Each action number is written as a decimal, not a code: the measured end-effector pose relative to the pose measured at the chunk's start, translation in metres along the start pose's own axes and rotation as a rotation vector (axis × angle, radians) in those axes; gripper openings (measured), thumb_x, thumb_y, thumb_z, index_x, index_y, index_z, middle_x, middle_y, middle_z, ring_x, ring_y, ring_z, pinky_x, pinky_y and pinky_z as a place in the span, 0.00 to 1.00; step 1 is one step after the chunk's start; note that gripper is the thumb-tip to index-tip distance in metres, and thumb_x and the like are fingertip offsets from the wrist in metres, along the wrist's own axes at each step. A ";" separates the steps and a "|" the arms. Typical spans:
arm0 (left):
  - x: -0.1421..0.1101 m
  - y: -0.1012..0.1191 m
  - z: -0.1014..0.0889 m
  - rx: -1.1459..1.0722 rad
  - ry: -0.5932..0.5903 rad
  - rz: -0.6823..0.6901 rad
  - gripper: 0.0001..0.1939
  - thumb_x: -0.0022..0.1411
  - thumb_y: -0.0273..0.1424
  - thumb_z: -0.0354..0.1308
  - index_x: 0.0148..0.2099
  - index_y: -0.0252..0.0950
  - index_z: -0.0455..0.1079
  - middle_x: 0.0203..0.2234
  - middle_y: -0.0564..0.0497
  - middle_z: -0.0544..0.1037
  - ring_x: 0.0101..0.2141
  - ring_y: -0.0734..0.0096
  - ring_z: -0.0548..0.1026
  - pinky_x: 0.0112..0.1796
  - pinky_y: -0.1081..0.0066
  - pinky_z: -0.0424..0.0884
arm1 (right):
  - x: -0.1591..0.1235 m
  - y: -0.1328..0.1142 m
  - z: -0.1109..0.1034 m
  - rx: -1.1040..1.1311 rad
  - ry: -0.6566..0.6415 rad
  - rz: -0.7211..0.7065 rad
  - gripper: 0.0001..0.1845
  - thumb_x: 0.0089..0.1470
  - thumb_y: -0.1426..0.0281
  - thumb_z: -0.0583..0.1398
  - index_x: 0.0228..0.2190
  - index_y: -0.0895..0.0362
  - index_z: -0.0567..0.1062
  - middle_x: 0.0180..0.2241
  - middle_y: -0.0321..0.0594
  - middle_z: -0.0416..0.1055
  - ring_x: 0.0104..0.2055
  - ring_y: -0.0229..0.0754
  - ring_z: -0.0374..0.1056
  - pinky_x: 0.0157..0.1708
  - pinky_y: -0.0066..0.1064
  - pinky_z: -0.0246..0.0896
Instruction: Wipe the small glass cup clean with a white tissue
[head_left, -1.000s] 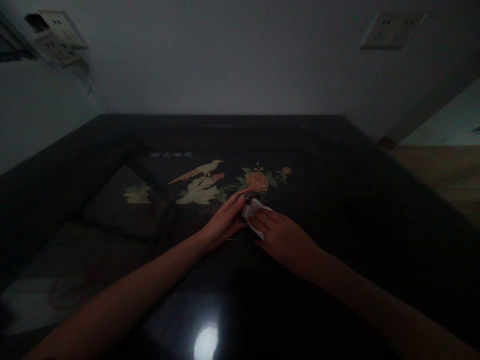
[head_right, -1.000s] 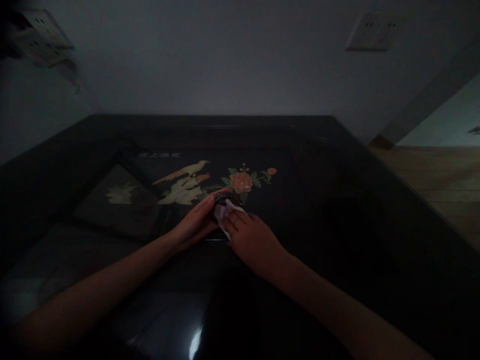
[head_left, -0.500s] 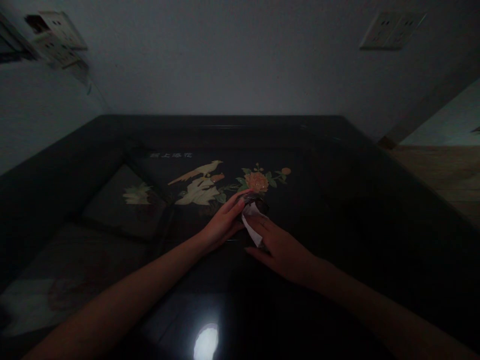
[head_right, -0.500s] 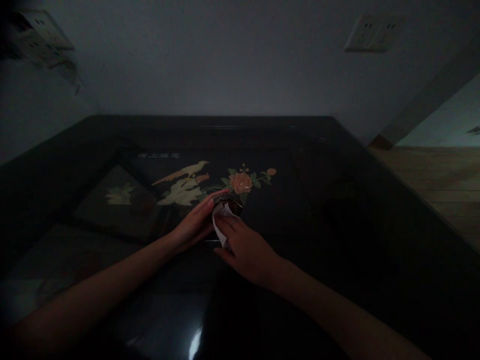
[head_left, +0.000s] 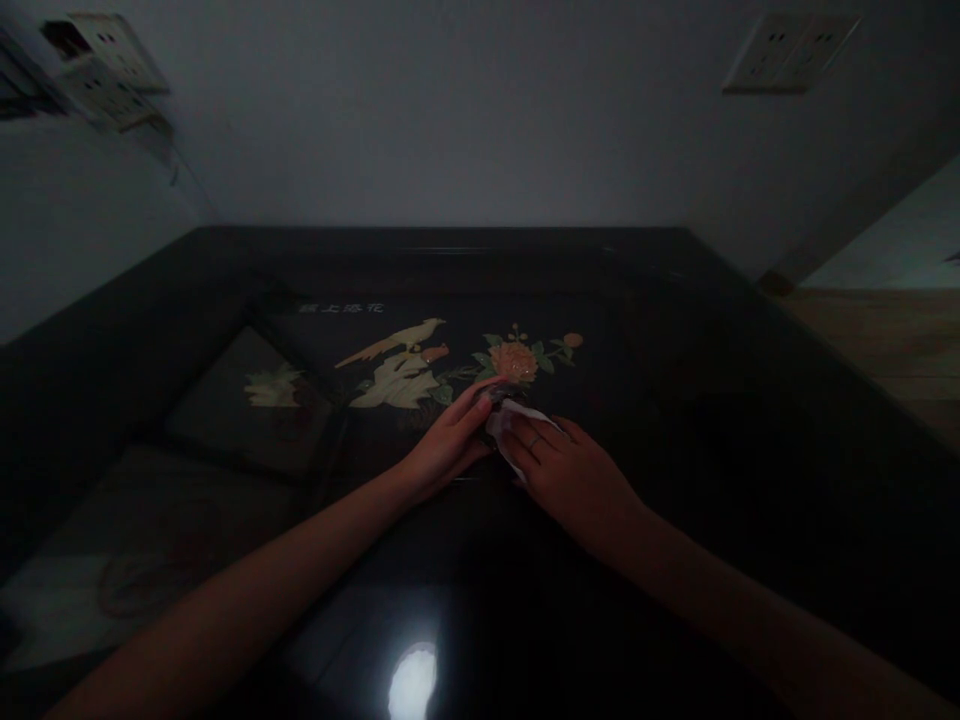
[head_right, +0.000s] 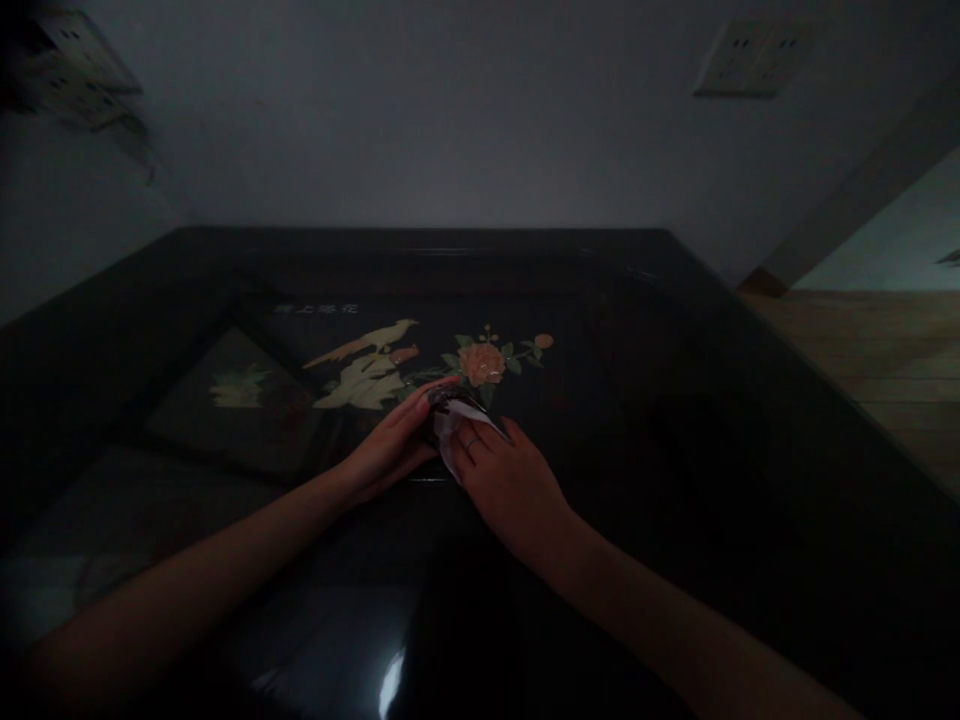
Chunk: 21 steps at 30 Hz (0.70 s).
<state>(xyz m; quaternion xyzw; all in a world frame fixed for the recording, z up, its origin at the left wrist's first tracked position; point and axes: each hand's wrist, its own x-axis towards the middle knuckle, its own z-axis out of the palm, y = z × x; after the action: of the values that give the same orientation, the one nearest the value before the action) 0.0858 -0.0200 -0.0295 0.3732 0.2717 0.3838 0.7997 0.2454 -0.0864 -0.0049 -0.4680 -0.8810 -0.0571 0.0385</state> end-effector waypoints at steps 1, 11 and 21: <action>0.000 -0.001 -0.001 0.003 -0.002 0.001 0.24 0.57 0.39 0.64 0.54 0.40 0.67 0.46 0.47 0.74 0.45 0.64 0.71 0.41 0.72 0.69 | 0.000 -0.001 0.000 0.029 -0.009 0.009 0.24 0.58 0.76 0.56 0.56 0.64 0.65 0.56 0.55 0.66 0.58 0.55 0.61 0.52 0.49 0.64; 0.000 -0.001 -0.003 0.056 -0.010 0.024 0.22 0.58 0.40 0.62 0.54 0.42 0.67 0.51 0.48 0.72 0.46 0.64 0.71 0.43 0.70 0.67 | 0.001 -0.009 0.000 0.740 0.002 0.112 0.38 0.55 0.67 0.60 0.62 0.67 0.52 0.64 0.56 0.51 0.66 0.50 0.47 0.63 0.45 0.47; -0.001 -0.001 -0.004 0.084 -0.036 0.014 0.24 0.58 0.41 0.62 0.55 0.42 0.66 0.46 0.48 0.74 0.44 0.65 0.71 0.40 0.72 0.68 | 0.002 0.000 -0.005 0.271 -0.057 -0.027 0.30 0.55 0.72 0.59 0.58 0.65 0.61 0.57 0.56 0.64 0.60 0.55 0.59 0.56 0.48 0.61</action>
<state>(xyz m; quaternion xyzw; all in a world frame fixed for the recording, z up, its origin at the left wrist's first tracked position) 0.0833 -0.0200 -0.0327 0.4151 0.2704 0.3708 0.7855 0.2443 -0.0857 0.0006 -0.4482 -0.8876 0.0752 0.0754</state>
